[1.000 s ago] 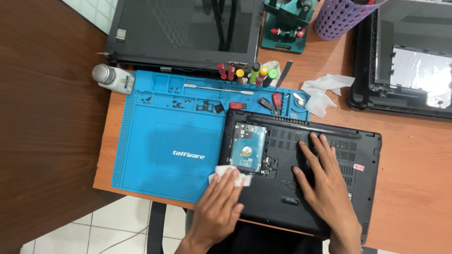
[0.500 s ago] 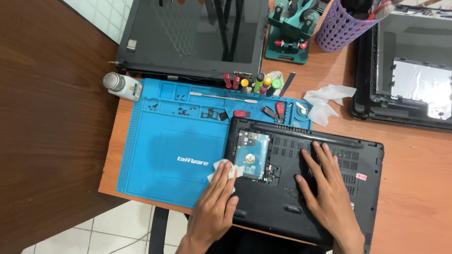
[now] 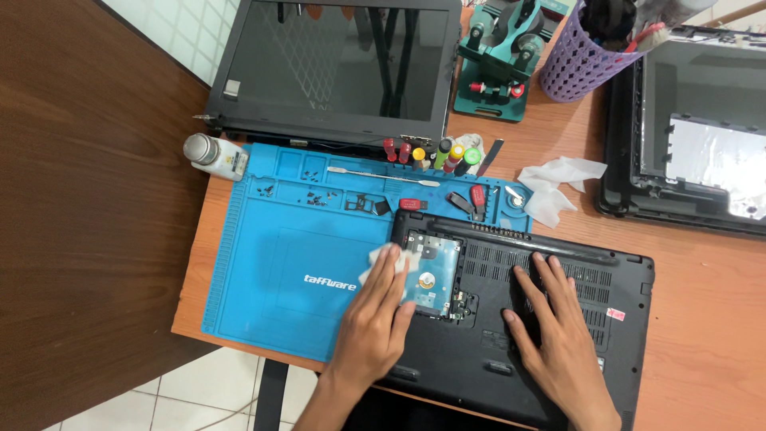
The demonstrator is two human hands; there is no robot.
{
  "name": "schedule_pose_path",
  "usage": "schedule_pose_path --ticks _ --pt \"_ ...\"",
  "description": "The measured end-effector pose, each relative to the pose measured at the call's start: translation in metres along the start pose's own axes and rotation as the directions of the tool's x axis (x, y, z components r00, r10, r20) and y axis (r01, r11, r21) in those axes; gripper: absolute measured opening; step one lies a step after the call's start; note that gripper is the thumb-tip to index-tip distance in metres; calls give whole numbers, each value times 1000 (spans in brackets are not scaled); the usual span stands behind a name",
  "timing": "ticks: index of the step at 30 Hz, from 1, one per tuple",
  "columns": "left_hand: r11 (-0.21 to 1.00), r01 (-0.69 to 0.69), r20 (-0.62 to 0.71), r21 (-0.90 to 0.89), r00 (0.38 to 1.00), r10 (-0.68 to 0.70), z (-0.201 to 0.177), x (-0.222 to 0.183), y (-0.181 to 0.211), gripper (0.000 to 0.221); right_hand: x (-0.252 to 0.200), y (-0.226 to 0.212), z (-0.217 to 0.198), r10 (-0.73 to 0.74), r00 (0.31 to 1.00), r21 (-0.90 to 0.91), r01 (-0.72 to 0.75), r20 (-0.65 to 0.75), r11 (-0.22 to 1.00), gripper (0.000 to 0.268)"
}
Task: The person wipes the internal components of a laptop with a cloth, including a hard drive and a circuit board, and then places a metal cover onto the circuit board.
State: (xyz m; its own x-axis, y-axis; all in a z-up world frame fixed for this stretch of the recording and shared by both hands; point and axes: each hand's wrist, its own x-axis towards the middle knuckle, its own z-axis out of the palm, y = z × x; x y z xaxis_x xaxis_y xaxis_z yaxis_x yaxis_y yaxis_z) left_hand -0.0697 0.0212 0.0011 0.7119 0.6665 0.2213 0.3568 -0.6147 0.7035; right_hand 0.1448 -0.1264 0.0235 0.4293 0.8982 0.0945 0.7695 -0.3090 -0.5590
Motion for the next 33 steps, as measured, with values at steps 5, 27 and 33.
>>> schedule_pose_path --ticks 5,27,33 --pt "1000 25 -8 4 1000 -25 1 -11 3 51 1 -1 -1 2 1000 2 -2 1 1000 58" --pt "1000 -15 -33 15 999 15 12 58 -19 45 2 -2 -4 16 1000 21 -16 5 1000 59" --pt "983 -117 22 142 993 115 19 70 -13 47 1 -1 -2 13 1000 33 -13 4 999 59"
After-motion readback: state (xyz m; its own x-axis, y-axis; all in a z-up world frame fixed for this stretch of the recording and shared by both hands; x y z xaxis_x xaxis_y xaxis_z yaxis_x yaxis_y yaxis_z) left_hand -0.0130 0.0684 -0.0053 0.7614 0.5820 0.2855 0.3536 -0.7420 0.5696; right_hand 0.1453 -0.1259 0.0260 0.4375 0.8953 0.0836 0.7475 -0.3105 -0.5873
